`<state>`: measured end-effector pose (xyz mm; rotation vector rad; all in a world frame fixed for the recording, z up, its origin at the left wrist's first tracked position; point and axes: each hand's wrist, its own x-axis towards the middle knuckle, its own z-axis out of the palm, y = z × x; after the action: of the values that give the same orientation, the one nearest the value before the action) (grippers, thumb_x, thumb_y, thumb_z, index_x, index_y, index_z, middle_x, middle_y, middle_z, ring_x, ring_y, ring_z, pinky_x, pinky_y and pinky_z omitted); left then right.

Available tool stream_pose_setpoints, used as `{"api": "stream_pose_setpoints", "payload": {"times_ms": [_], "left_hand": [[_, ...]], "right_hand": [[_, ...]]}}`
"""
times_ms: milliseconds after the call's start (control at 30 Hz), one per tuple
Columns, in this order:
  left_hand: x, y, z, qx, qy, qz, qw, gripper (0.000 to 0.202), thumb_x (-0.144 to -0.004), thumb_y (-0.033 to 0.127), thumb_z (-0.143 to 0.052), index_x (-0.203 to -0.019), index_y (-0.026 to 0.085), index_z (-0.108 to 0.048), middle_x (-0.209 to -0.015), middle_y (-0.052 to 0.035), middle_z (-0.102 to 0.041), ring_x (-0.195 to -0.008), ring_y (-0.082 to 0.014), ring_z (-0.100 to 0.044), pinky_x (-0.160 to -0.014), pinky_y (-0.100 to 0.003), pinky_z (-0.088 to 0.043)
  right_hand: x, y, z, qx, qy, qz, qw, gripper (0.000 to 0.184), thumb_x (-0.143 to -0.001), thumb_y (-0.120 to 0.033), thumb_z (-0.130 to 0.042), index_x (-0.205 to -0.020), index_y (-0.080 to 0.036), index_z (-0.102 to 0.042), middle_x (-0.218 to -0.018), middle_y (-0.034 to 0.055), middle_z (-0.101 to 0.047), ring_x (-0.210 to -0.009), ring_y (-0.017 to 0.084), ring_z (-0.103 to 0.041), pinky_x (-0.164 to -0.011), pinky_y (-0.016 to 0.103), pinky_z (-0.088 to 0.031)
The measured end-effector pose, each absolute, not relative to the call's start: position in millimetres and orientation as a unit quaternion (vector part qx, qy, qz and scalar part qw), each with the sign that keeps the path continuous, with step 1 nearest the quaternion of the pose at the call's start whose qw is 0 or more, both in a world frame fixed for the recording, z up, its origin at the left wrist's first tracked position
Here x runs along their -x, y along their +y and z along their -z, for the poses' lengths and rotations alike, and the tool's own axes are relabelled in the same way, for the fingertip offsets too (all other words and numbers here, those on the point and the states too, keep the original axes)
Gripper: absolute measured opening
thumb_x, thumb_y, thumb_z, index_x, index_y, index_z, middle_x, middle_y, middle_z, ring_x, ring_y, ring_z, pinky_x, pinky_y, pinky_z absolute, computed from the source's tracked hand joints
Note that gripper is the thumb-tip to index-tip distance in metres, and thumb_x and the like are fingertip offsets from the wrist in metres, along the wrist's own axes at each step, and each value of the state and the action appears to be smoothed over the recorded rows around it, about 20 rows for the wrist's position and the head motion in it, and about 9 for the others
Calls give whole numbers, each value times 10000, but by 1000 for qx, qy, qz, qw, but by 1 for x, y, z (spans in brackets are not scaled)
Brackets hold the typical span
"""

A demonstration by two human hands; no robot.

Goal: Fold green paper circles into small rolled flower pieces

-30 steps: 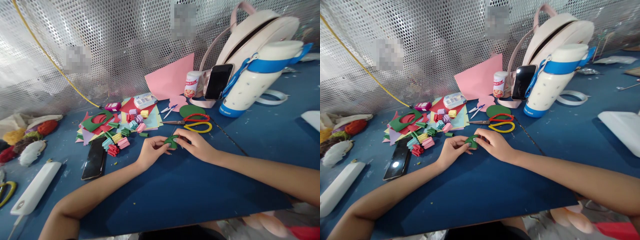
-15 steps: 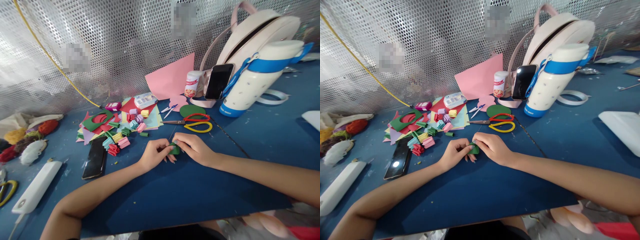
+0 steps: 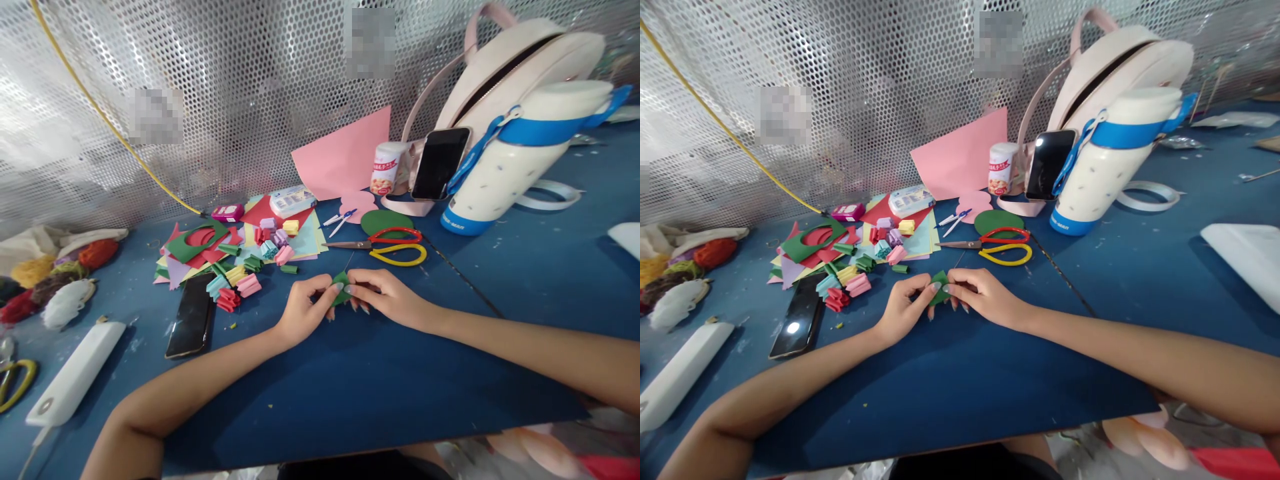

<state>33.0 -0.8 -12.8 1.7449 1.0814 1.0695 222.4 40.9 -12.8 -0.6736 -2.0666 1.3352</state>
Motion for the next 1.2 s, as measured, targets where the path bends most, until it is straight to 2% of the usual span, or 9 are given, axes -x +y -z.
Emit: {"api": "stream_pose_setpoints", "payload": {"times_ms": [167,267,367,500,667,833,1000,1200], "left_hand": [[-35,4,16,-672,443,-424,416,448,-908,543,-566,-656,175,-524,-609,15,-559,-544,-96,-471,-527,-214,-380],[-36,4,15,-669,441,-442,405,351,-878,478,-630,-723,168,-574,-681,8,-565,-601,-105,-496,-544,-212,-392],[-35,3,14,-668,431,-464,390,335,-877,443,-645,-699,167,-582,-673,3,-575,-609,-110,-517,-564,-218,-421],[-34,2,14,-661,418,-500,371,314,-894,422,-638,-712,167,-612,-686,-10,-617,-635,-121,-559,-618,-234,-473],[-32,3,19,-662,417,-529,328,164,-877,320,-671,-819,173,-624,-772,-16,-646,-706,-129,-603,-684,-247,-513],[-33,5,22,-653,404,-552,324,139,-852,266,-688,-942,184,-619,-944,-38,-666,-855,-149,-660,-761,-259,-566],[-33,3,21,-661,401,-532,345,56,-868,217,-675,-874,168,-649,-852,-31,-669,-803,-138,-662,-749,-244,-565],[-32,4,23,-653,399,-533,362,119,-852,252,-722,-879,160,-654,-858,-34,-704,-807,-149,-708,-783,-266,-600]], "right_hand": [[-225,42,14,260,-827,-396,303,384,-1014,-376,-457,-667,-212,-443,-608,-21,-521,-556,124,-493,-556,254,-363],[-227,39,14,255,-864,-332,281,321,-1000,-295,-447,-689,-213,-436,-619,-16,-536,-560,128,-480,-555,255,-320],[-227,37,15,265,-876,-306,263,253,-983,-276,-455,-737,-217,-451,-631,-18,-544,-553,127,-466,-546,253,-293],[-226,37,17,269,-872,-312,263,265,-949,-326,-539,-725,-215,-450,-614,-38,-504,-536,115,-447,-538,246,-297],[-227,42,16,273,-831,-359,325,196,-973,-304,-514,-829,-198,-594,-735,0,-596,-604,120,-525,-557,238,-385],[-228,44,14,287,-805,-353,380,138,-947,-294,-561,-851,-205,-603,-834,19,-636,-667,126,-559,-568,236,-439],[-228,43,15,286,-796,-367,387,134,-947,-310,-562,-877,-206,-610,-830,24,-643,-694,143,-586,-590,257,-466],[-229,44,16,286,-791,-384,382,122,-941,-315,-572,-922,-214,-636,-895,40,-668,-741,153,-612,-603,264,-482]]}}
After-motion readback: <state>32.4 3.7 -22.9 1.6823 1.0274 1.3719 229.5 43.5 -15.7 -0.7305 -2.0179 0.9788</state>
